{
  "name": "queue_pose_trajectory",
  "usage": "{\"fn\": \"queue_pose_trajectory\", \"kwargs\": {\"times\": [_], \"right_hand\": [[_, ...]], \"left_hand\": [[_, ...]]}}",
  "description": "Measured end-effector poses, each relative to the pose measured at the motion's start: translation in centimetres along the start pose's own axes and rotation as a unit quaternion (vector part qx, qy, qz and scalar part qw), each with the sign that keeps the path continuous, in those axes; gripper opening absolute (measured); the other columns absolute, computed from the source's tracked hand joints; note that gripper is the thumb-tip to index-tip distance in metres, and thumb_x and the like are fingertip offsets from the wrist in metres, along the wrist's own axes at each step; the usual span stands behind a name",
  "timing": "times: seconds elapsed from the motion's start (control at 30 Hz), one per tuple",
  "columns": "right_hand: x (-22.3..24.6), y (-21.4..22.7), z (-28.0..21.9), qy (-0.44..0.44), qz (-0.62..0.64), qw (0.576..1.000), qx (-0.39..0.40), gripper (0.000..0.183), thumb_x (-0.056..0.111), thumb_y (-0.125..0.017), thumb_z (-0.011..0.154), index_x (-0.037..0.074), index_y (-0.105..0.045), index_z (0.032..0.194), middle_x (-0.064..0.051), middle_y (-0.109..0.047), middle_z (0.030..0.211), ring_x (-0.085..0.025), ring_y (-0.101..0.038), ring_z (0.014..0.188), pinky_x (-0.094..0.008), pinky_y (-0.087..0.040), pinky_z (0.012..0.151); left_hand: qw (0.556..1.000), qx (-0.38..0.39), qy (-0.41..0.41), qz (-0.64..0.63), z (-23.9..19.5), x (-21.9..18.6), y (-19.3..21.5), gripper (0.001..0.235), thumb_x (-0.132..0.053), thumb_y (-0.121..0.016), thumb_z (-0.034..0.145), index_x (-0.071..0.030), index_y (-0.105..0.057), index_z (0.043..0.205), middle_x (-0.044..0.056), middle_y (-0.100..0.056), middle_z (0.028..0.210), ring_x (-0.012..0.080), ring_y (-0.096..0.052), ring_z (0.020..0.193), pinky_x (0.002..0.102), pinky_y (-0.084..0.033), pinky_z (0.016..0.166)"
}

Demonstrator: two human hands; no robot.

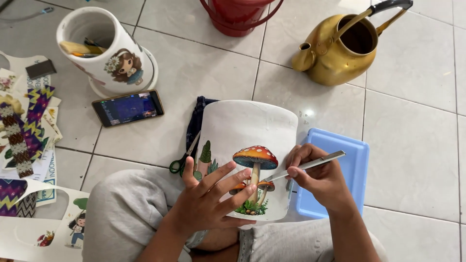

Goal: Smoothing a mushroom-themed decoupage sticker onto a white cylindrical container using a small tool and fingers to ensure it adheres properly without bubbles.

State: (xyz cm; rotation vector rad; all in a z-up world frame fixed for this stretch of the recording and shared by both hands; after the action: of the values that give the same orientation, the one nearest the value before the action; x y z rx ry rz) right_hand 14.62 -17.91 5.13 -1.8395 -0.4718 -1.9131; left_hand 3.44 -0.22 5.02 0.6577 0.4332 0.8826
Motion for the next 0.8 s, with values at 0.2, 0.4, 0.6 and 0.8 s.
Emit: {"fn": "queue_pose_trajectory", "kwargs": {"times": [0.2,0.4,0.6,0.8], "right_hand": [[-0.02,-0.22,0.14,-0.021,-0.025,0.999,0.028,0.013,0.015,-0.068,0.088,0.008,-0.058,0.083,-0.004,-0.060,0.071,-0.015,-0.056,0.071,-0.026,-0.047,0.062],[-0.17,-0.19,0.15,-0.024,-0.039,0.998,0.032,0.012,0.013,-0.068,0.087,0.008,-0.058,0.082,-0.005,-0.061,0.072,-0.016,-0.057,0.072,-0.026,-0.048,0.065],[-0.43,-0.01,0.17,-0.028,-0.041,0.998,0.032,0.012,0.015,-0.068,0.087,0.008,-0.059,0.083,-0.004,-0.061,0.074,-0.014,-0.055,0.070,-0.025,-0.045,0.063],[-0.19,-0.17,0.30,-0.023,-0.043,0.998,0.036,0.013,0.016,-0.067,0.088,0.008,-0.058,0.083,-0.005,-0.062,0.072,-0.014,-0.056,0.068,-0.024,-0.045,0.058]], "left_hand": [[1.000,0.001,-0.004,-0.002,0.18,-0.03,-0.01,0.051,-0.071,-0.039,0.097,-0.028,-0.059,0.118,-0.003,-0.059,0.131,0.0182,-0.048,0.130,0.068,-0.008,0.110],[1.000,-0.008,0.000,-0.004,0.22,-0.02,-0.03,0.052,-0.071,-0.039,0.097,-0.029,-0.060,0.118,-0.004,-0.059,0.129,0.0174,-0.049,0.129,0.066,-0.008,0.111],[1.000,-0.015,0.004,-0.003,0.34,0.00,0.14,0.051,-0.070,-0.037,0.098,-0.029,-0.062,0.117,-0.005,-0.059,0.128,0.0158,-0.053,0.126,0.066,-0.008,0.111],[1.000,0.008,-0.001,-0.007,0.04,-0.06,-0.16,0.050,-0.069,-0.037,0.099,-0.031,-0.062,0.121,-0.003,-0.056,0.131,0.0177,-0.050,0.128,0.068,-0.009,0.108]]}}
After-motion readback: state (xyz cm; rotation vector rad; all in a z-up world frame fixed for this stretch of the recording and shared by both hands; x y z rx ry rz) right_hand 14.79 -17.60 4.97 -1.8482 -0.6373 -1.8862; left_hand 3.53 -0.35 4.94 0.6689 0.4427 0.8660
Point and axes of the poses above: each hand's wrist, its own z-axis towards the middle knuckle, its own y-axis out of the back of the hand, x = y × z, the point moved 7 cm from there along z, towards the middle knuckle
